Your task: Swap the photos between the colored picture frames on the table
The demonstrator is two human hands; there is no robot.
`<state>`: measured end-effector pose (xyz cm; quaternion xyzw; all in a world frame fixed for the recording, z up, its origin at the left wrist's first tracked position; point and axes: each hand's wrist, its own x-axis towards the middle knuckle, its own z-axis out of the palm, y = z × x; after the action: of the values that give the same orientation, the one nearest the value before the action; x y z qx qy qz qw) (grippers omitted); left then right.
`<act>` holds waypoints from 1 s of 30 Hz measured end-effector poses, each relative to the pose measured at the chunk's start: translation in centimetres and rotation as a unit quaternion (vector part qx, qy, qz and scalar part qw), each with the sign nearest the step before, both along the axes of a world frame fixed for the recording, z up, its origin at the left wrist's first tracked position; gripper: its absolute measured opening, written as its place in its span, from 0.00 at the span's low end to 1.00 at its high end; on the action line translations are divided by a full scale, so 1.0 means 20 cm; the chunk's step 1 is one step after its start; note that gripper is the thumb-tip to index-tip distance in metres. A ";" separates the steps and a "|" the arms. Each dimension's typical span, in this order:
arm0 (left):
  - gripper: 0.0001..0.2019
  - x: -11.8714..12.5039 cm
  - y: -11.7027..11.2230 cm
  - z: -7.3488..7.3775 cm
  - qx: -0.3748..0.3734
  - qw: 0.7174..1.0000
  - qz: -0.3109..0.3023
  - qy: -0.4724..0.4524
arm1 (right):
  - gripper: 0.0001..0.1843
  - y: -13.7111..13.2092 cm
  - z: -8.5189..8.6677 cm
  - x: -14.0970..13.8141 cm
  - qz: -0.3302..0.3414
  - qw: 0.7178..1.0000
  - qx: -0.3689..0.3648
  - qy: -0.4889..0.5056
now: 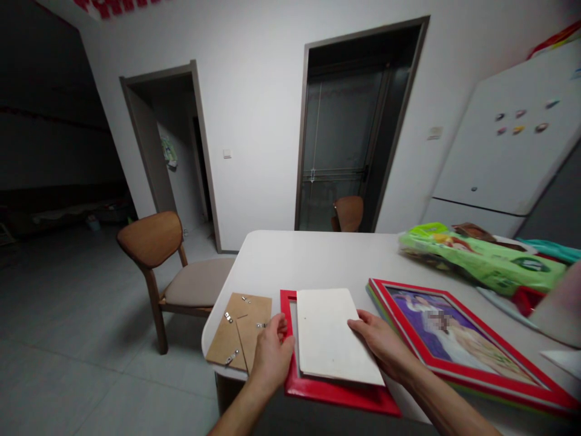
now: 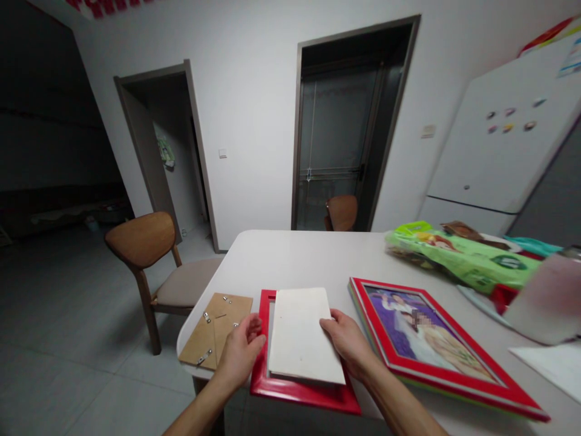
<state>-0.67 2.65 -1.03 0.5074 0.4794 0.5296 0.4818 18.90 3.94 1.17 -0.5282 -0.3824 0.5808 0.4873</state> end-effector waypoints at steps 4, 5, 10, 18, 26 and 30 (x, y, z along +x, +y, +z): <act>0.19 -0.01 -0.05 0.01 0.069 0.986 -0.030 0.148 | 0.19 0.03 -0.05 0.02 0.002 0.999 -0.010 -0.032; 0.20 -0.01 -0.07 0.02 0.073 0.981 -0.044 0.174 | 0.19 0.04 -0.05 0.02 0.005 0.999 -0.008 -0.039; 0.24 0.01 -0.10 0.01 0.088 0.954 -0.096 0.269 | 0.19 0.06 -0.05 -0.02 0.026 0.996 0.007 -0.080; 0.27 0.02 -0.11 0.03 0.086 0.904 -0.125 0.399 | 0.23 0.08 -0.10 0.01 0.027 0.996 -0.011 -0.088; 0.31 0.02 -0.11 0.04 0.081 0.897 -0.140 0.412 | 0.23 0.08 -0.05 0.02 0.013 0.997 -0.015 -0.069; 0.32 0.02 -0.11 0.04 0.081 0.892 -0.152 0.419 | 0.23 0.07 -0.05 0.00 0.027 0.996 -0.027 -0.078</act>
<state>-0.35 0.43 -0.33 0.7860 0.5093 0.2259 0.2680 18.80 5.35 0.11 -0.5742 -0.4174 0.5612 0.4255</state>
